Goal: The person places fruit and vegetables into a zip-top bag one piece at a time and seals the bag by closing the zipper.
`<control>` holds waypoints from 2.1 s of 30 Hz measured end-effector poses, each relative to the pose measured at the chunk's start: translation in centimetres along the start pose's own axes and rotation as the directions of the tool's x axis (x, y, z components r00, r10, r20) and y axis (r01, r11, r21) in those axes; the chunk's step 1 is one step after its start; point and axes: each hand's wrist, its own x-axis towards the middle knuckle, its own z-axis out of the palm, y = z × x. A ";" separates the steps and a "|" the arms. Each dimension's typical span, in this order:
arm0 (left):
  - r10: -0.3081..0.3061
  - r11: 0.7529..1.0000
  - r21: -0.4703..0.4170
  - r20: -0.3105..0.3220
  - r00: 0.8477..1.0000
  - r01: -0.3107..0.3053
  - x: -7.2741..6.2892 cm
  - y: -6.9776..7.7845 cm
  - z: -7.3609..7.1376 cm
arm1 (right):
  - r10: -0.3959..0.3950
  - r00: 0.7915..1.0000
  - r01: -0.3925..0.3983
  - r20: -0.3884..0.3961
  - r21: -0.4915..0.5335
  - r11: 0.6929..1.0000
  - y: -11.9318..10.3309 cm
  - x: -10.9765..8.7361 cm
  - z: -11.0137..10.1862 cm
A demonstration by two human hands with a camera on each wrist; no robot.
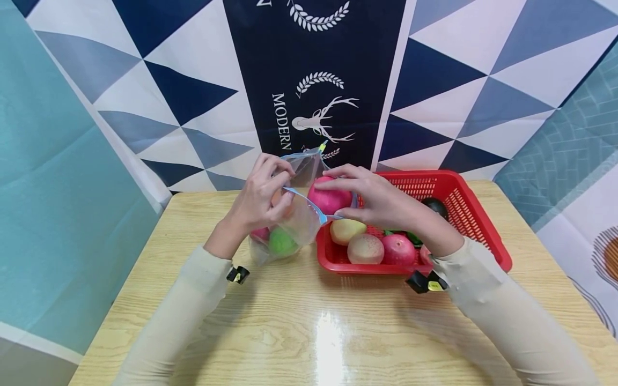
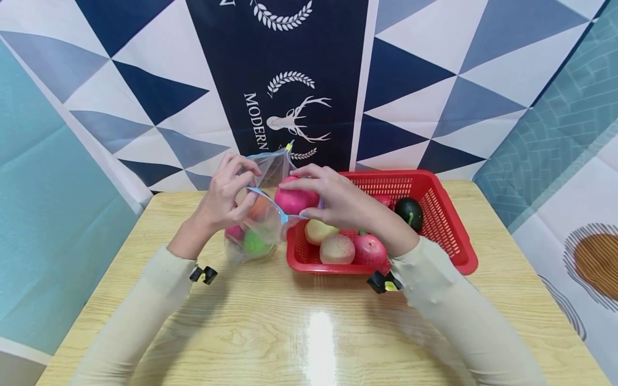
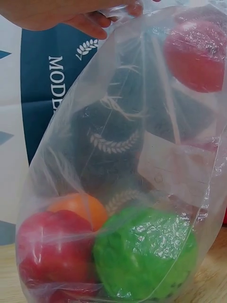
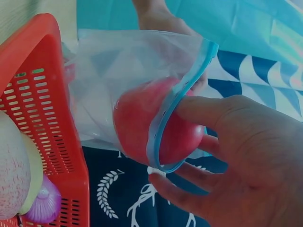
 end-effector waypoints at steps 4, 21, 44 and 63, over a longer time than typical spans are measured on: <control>0.001 1.000 0.003 -0.002 1.000 -0.001 0.0 0.0 -0.1 | 0.029 1.000 -0.029 -0.011 -0.010 1.000 -0.1 0.0 -0.3; 0.004 1.000 -0.002 0.002 1.000 -0.004 -0.1 0.0 0.2 | 0.099 0.990 -0.095 -0.098 0.046 0.994 0.6 -0.9 -1.4; -0.028 1.000 0.000 0.010 1.000 0.028 -0.6 -0.2 0.1 | 0.254 0.948 -0.254 0.190 -0.026 0.967 3.5 -1.6 -3.2; 0.008 1.000 0.002 -0.002 1.000 -0.008 -0.6 -0.1 0.3 | 0.163 0.713 -0.262 0.682 0.043 0.964 4.0 -1.3 -0.6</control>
